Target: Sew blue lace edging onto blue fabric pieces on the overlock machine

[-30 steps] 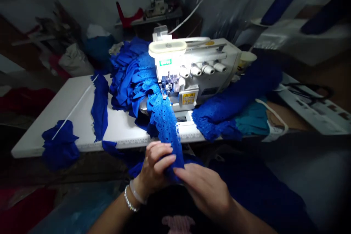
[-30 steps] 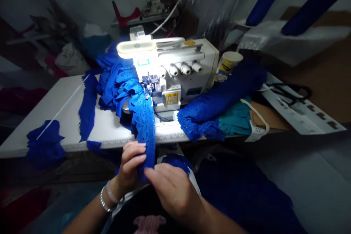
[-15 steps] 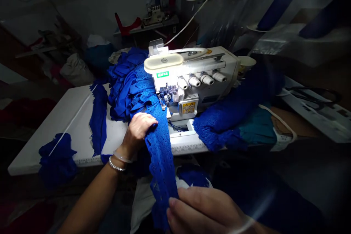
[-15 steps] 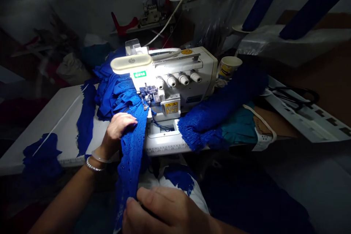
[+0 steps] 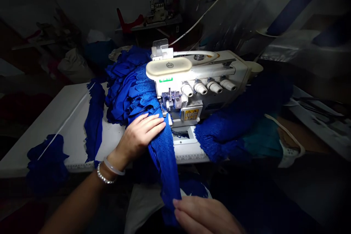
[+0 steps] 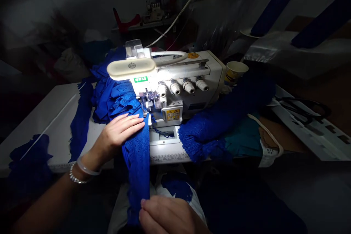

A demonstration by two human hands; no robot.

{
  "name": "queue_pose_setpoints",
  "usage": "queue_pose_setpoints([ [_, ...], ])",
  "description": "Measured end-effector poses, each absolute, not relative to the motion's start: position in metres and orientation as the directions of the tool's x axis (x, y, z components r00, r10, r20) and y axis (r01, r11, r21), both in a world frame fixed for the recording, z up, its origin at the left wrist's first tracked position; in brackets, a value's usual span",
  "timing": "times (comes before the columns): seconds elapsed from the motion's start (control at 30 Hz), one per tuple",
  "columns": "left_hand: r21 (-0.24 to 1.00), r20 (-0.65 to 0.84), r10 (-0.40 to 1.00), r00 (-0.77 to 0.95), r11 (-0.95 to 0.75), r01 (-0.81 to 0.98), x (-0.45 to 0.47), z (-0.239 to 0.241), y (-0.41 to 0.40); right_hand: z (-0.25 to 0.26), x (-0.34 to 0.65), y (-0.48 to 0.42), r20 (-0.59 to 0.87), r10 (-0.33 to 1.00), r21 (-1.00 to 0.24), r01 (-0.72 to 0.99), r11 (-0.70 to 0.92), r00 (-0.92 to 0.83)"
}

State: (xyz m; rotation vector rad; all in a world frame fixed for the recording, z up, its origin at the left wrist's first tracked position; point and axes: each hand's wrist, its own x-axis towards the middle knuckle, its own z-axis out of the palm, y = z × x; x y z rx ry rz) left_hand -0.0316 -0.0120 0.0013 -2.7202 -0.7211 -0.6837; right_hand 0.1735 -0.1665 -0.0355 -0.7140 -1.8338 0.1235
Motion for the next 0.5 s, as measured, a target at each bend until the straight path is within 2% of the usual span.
queue_pose_setpoints([
  [0.13,-0.136,0.406,0.414,0.815,-0.855,0.501,-0.039,0.017,0.009,-0.032,0.172,-0.149,0.777,0.551,-0.401,0.435,0.807,-0.305],
  [0.27,-0.094,0.429,0.377,0.821,-0.885,0.456,-0.045,0.015,0.001,-0.024,0.175,-0.140,0.771,0.544,-0.351,0.492,0.797,-0.330],
  [0.37,-0.014,0.509,0.368,0.778,-0.900,0.435,-0.042,-0.005,-0.015,-0.030,0.169,-0.138,0.815,0.477,-0.265,0.521,0.811,-0.328],
  [0.5,0.050,0.706,0.427,0.565,-0.826,0.562,-0.028,-0.035,-0.025,-0.016,0.161,-0.132,0.839,0.388,-0.175,0.486,0.857,-0.383],
])
